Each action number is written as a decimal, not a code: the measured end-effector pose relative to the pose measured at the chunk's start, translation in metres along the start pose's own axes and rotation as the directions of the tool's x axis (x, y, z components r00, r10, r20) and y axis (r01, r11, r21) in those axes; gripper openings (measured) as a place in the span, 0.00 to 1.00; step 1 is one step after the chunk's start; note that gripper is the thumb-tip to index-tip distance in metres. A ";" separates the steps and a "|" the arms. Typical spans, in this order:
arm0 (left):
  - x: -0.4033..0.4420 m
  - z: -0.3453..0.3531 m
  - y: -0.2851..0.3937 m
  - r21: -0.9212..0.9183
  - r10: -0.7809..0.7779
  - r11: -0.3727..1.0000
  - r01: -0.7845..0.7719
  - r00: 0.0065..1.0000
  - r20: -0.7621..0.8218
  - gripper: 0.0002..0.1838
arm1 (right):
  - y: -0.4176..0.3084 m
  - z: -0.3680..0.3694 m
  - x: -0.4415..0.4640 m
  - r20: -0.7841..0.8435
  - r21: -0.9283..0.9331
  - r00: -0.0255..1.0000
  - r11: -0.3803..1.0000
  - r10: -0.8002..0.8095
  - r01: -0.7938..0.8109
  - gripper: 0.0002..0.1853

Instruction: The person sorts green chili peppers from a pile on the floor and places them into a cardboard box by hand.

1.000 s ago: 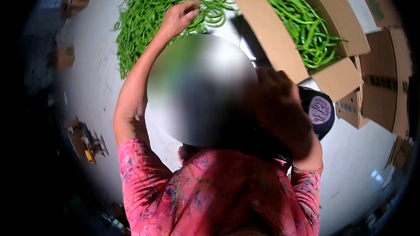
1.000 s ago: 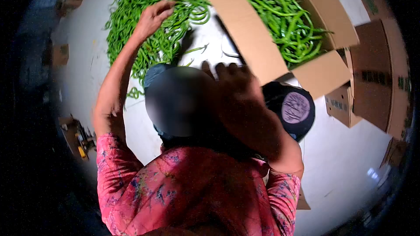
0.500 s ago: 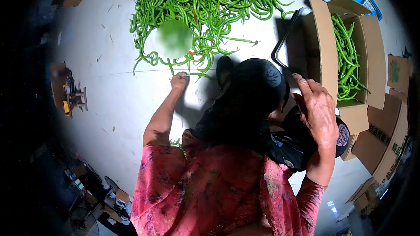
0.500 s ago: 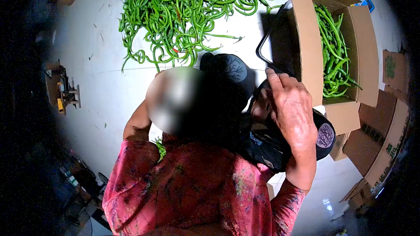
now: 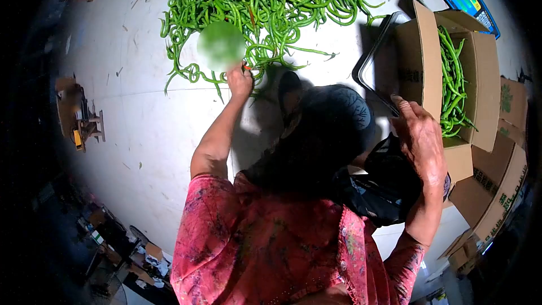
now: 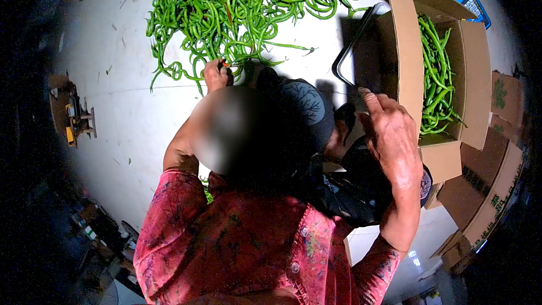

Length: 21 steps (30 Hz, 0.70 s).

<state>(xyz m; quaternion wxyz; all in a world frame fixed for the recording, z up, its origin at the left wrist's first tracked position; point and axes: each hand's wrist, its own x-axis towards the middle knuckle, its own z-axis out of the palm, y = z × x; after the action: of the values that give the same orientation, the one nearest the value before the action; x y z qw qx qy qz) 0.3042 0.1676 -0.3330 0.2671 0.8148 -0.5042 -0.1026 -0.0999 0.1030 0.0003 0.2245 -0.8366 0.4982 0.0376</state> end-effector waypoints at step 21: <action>0.028 0.012 -0.023 -0.448 -0.372 0.813 0.371 0.924 0.089 0.05 | -0.006 -0.010 -0.009 -0.030 -0.044 0.999 0.999 -0.016 0.014 0.24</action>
<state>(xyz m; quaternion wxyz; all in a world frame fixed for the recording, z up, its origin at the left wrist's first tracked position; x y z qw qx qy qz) 0.3300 0.1470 -0.3523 0.4265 0.8116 -0.2965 -0.2672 -0.1011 0.1083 0.0136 0.1988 -0.8455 0.4944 0.0340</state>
